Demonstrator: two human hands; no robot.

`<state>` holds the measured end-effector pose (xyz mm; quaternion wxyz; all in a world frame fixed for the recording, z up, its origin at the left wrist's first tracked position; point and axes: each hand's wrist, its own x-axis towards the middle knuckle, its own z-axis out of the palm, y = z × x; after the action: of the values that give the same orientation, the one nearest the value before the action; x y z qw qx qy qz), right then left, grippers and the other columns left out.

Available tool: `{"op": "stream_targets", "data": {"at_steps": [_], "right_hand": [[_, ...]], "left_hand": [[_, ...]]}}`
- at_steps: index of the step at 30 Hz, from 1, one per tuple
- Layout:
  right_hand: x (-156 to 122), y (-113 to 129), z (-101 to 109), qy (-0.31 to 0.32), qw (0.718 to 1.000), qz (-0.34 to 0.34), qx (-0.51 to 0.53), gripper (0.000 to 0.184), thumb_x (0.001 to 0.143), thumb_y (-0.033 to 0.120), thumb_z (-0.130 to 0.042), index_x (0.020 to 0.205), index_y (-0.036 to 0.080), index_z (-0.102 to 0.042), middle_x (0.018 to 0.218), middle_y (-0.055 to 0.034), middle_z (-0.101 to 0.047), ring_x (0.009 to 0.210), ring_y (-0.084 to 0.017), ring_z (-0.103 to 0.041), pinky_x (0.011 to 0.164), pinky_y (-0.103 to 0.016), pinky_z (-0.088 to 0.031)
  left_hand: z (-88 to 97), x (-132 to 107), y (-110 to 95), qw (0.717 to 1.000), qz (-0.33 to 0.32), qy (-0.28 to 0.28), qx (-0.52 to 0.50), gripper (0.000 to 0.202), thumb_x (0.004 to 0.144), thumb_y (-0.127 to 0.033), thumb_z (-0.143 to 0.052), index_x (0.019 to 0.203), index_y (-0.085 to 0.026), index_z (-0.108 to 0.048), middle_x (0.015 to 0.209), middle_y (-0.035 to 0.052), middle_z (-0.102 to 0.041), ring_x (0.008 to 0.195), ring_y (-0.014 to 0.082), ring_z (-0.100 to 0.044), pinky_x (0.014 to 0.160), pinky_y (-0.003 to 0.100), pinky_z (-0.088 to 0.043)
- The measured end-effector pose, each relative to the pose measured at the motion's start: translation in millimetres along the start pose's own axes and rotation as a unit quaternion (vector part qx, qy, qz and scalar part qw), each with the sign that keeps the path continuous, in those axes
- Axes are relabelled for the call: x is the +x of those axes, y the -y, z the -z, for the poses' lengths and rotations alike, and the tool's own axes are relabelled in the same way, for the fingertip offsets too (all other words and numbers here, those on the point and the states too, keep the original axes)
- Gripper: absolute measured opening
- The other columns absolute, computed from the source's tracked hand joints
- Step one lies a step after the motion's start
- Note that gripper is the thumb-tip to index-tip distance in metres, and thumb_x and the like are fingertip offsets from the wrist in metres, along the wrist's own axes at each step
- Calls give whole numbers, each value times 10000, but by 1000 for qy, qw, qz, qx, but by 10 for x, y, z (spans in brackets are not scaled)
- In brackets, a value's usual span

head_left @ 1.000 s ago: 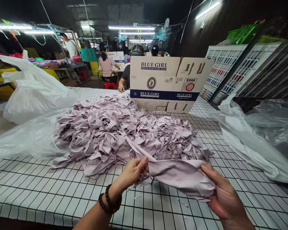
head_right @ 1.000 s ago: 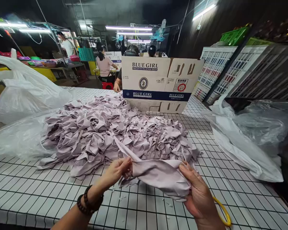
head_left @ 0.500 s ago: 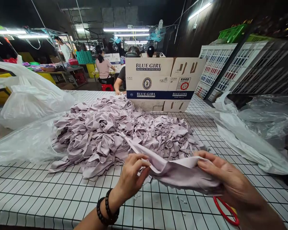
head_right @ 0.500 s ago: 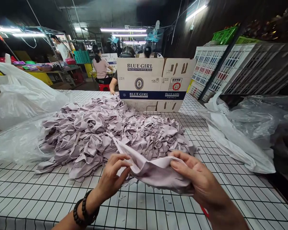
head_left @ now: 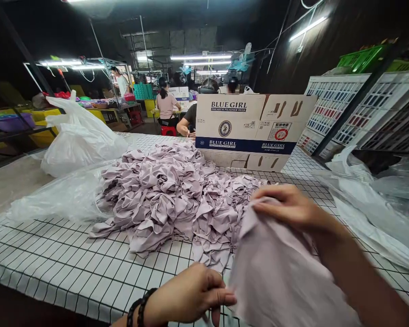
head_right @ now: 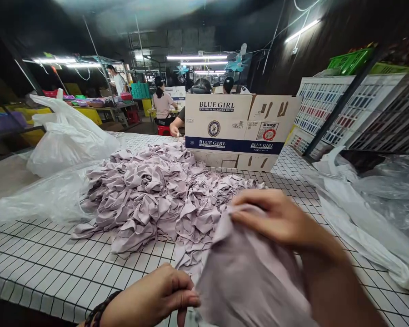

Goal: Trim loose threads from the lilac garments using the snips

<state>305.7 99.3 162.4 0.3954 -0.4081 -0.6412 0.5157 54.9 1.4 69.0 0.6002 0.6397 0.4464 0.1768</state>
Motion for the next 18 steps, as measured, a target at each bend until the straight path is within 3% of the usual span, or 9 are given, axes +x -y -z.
{"op": "stream_targets", "data": {"at_steps": [2, 4, 6, 8, 10, 12, 14, 16, 18], "right_hand": [[525, -204, -233, 98, 979, 86, -157, 130, 754, 275, -664, 753, 160, -724, 732, -4, -678, 709, -148, -606, 678, -260, -463], [914, -491, -457, 111, 972, 91, -185, 104, 706, 250, -670, 669, 158, -701, 644, 4, -645, 630, -150, -587, 649, -286, -473], [1069, -743, -635, 101, 970, 98, -198, 67, 654, 160, -670, 712, 163, -703, 724, -17, -662, 728, -189, -612, 748, -345, -489], [978, -880, -744, 89, 968, 114, -204, 251, 656, 87, -617, 875, 177, -702, 923, -50, -675, 935, -226, -605, 916, -405, -443], [719, -905, -783, 138, 961, 134, -198, 421, 689, 66, -565, 1078, 204, -647, 1123, -65, -634, 1104, -227, -554, 1020, -415, -379], [405, -889, -786, 233, 945, 131, -188, 528, 729, 99, -572, 1239, 234, -554, 1246, -67, -585, 1174, -217, -529, 1033, -387, -387], [131, -910, -807, 274, 937, 105, -189, 625, 724, 151, -632, 1320, 254, -479, 1297, -74, -559, 1186, -227, -530, 1014, -377, -416], [-52, -992, -873, 217, 953, 81, -196, 653, 693, 171, -679, 1311, 252, -484, 1284, -85, -570, 1164, -243, -546, 999, -393, -430], [-137, -1099, -961, 137, 968, 84, -193, 546, 711, 183, -672, 1238, 241, -542, 1232, -85, -605, 1130, -249, -564, 983, -409, -437]], "left_hand": [[-20, 66, 149, 999, 22, 9, -44, 457, 830, -580, -540, 700, -168, -689, 509, -10, -580, 379, 84, -399, 392, 184, -298], [-49, 118, 293, 995, 34, 7, -97, 522, 812, -636, -517, 709, -150, -680, 475, -24, -532, 364, 79, -408, 389, 179, -317], [-81, 152, 385, 984, 31, -33, -171, 558, 778, -671, -534, 715, -134, -673, 453, -36, -505, 357, 69, -391, 387, 176, -308], [-103, 182, 410, 958, 10, -99, -269, 536, 728, -651, -618, 762, -120, -682, 477, -34, -530, 390, 66, -414, 420, 177, -331], [-107, 219, 384, 922, -14, -159, -352, 494, 689, -580, -709, 846, -111, -698, 566, -8, -602, 467, 75, -487, 496, 189, -390], [-95, 267, 341, 895, -26, -178, -408, 456, 671, -508, -765, 885, -110, -710, 665, 21, -653, 544, 88, -544, 578, 212, -441], [-78, 315, 303, 883, -32, -160, -440, 397, 679, -467, -777, 833, -106, -718, 694, 35, -663, 580, 99, -569, 625, 229, -466], [-58, 351, 274, 881, -37, -135, -451, 356, 695, -445, -774, 768, -100, -721, 671, 35, -653, 577, 97, -572, 633, 226, -469], [-33, 364, 246, 880, -41, -130, -454, 340, 698, -427, -778, 764, -97, -729, 660, 30, -644, 567, 89, -568, 625, 217, -467]]}}
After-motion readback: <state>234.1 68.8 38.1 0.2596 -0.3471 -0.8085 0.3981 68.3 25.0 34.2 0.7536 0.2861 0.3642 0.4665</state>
